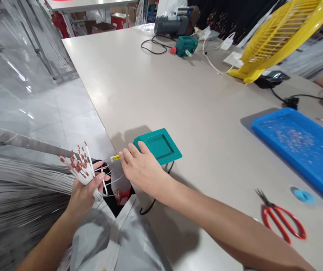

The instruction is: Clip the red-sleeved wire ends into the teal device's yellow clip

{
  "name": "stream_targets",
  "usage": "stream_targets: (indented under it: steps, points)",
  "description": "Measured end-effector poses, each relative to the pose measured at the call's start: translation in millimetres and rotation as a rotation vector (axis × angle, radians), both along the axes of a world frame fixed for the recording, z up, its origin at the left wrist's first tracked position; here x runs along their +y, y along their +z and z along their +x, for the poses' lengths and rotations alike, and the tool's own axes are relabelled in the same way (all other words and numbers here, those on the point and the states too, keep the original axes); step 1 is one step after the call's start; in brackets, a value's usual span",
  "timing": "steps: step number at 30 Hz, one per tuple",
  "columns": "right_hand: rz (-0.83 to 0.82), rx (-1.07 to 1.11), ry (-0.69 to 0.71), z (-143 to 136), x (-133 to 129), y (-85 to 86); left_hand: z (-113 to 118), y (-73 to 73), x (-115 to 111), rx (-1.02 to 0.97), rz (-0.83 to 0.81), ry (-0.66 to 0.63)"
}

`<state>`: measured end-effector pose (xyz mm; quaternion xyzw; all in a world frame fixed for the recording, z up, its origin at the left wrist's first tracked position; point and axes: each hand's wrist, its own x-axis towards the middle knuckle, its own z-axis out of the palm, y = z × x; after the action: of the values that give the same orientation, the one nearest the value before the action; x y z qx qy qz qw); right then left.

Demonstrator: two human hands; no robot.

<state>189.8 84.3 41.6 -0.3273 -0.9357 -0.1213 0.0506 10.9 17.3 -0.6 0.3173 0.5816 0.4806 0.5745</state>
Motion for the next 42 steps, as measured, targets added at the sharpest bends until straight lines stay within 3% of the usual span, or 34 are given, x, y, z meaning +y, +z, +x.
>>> stream_targets:
  steps: [4,11,21,34,42]
  points:
    - [-0.008,-0.019,-0.002,-5,6,1.3,3,-3.9,9,-0.106,0.014,0.04]
    - [0.054,0.009,0.009,-9,8,-12.9,11,-0.8,20,-0.314,-0.029,0.137]
    - [-0.08,-0.118,-0.001,-12,27,-7.5,19,-8.0,25,-0.258,-0.01,0.165]
    - [-0.208,-0.166,-0.025,-14,32,-1.6,27,-16.0,28,-0.261,-0.03,0.169]
    - [-0.189,-0.123,-0.037,-9,31,-5.7,25,-25.5,28,-0.225,-0.005,0.142]
